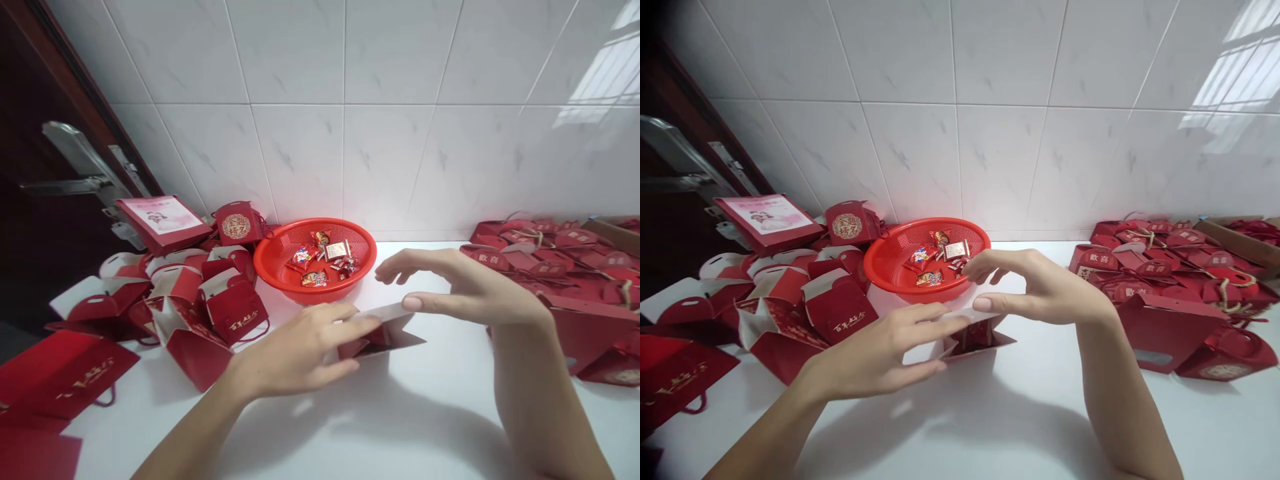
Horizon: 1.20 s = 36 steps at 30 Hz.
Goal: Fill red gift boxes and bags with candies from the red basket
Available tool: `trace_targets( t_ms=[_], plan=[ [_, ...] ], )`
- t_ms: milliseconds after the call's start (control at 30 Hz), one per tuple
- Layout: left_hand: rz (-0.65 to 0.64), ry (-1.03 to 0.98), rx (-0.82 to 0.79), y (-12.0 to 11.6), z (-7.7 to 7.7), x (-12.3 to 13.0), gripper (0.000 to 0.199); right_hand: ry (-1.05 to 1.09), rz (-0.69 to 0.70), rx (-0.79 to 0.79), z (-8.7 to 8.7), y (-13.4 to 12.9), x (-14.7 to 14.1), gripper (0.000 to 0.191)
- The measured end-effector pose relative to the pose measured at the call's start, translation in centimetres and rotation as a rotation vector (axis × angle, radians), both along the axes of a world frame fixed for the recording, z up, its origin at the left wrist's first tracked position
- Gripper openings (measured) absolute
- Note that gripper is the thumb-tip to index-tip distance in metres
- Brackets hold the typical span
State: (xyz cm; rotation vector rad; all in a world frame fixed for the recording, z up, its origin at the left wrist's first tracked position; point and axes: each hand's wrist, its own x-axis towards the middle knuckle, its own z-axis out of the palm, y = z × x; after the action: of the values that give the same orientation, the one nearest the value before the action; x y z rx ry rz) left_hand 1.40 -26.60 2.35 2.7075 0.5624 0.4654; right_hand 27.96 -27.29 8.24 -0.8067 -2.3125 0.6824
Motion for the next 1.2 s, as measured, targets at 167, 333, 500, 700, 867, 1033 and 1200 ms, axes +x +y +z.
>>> trace_targets(
  t_ms=[167, 333, 500, 700, 867, 1033, 1200],
  plan=[
    [0.06, -0.08, -0.023, 2.1, -0.3, -0.3, 0.052, 0.171, -0.013, -0.204, -4.9, 1.9, 1.5, 0.061],
    [0.18, -0.164, -0.098, 3.7, -0.8, -0.7, 0.048, 0.307, -0.152, -0.287, -9.9, 2.4, 0.7, 0.06],
    [0.24, -0.276, -0.247, 4.3, -1.5, -0.5, 0.062, 0.484, -0.182, -0.346, -12.1, 2.2, -1.3, 0.038],
    [0.267, -0.412, -0.337, 5.0, -2.4, 0.2, 0.045, 0.627, -0.269, -0.326, -13.8, 2.2, -2.3, 0.034],
    [0.263, -0.456, -0.282, 5.7, -3.1, 0.4, 0.011, 0.606, -0.36, -0.225, -14.1, 1.8, -2.6, 0.033],
    [0.251, -0.424, -0.245, 5.6, -2.9, 0.4, 0.008, 0.57, -0.397, -0.118, -13.8, 1.6, -2.9, 0.034],
    [0.279, -0.386, -0.29, 5.1, -2.6, 0.4, 0.008, 0.597, -0.393, -0.186, -14.0, 1.3, -3.0, 0.04]
  ],
)
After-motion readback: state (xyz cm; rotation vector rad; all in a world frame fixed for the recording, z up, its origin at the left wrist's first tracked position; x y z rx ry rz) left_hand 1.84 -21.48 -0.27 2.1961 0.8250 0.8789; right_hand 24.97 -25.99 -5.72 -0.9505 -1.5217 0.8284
